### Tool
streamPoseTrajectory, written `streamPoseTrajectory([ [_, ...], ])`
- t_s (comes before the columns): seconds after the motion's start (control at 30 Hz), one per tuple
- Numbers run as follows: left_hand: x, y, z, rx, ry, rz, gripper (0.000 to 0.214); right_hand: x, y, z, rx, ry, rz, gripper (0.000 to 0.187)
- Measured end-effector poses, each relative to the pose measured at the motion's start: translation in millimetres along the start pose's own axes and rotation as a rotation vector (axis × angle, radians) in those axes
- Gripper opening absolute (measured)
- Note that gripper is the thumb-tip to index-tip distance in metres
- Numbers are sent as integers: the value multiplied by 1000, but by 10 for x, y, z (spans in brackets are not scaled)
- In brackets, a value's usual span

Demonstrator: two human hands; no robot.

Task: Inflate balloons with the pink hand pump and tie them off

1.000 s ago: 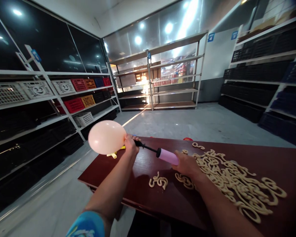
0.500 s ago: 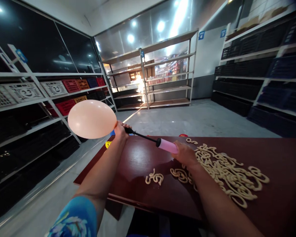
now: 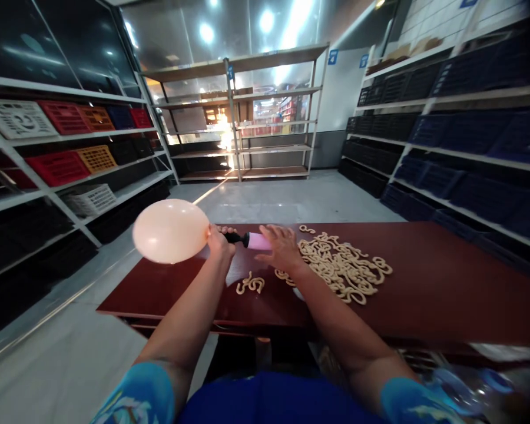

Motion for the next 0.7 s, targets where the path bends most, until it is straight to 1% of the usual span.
streamPoseTrajectory([
  [0.07, -80, -21, 13, -19, -43, -8, 34, 26, -27, 170, -7, -80, 12, 71],
  [0.13, -203, -37, 70, -33, -81, -6, 36, 20, -18, 280, -21, -119, 58, 64],
  [0.2, -320, -46, 148, -27, -147, 16, 36, -35, -23, 315, -46, -121, 102, 53],
  [0.27, -380, -63, 213, 21, -237, 56, 34, -134, -64, 279, -74, -119, 138, 41],
  [0.33, -356, -141, 218, 120, -278, 39, 32, -252, -136, 155, -102, -117, 176, 33],
  [0.4, -279, -276, 151, 274, -226, -40, 30, -361, -219, -71, -138, -92, 210, 31],
  [0.43, -246, -341, 112, 360, -193, -71, 30, -408, -257, -217, -164, -61, 223, 32],
  [0.47, -225, -389, 85, 437, -171, -75, 30, -450, -283, -387, -205, 0, 250, 35],
  [0.53, -242, -428, 86, 549, -179, -6, 32, -524, -309, -701, -283, 109, 305, 40],
  [0.6, -338, -401, 145, 619, -230, 122, 35, -575, -308, -905, -343, 178, 347, 43],
  [0.63, -407, -376, 185, 656, -264, 182, 36, -584, -305, -941, -360, 188, 350, 43],
  [0.7, -558, -323, 271, 737, -332, 275, 35, -565, -310, -871, -339, 178, 292, 43],
])
Point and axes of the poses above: each hand's wrist, its own x-axis towards the middle knuckle, its own y-axis out of the palm, z = x × y, the point moved 5 cm from there along x, towards the middle knuckle, and after that the axes turned 3 degrees about x, right-handed, at the moved point
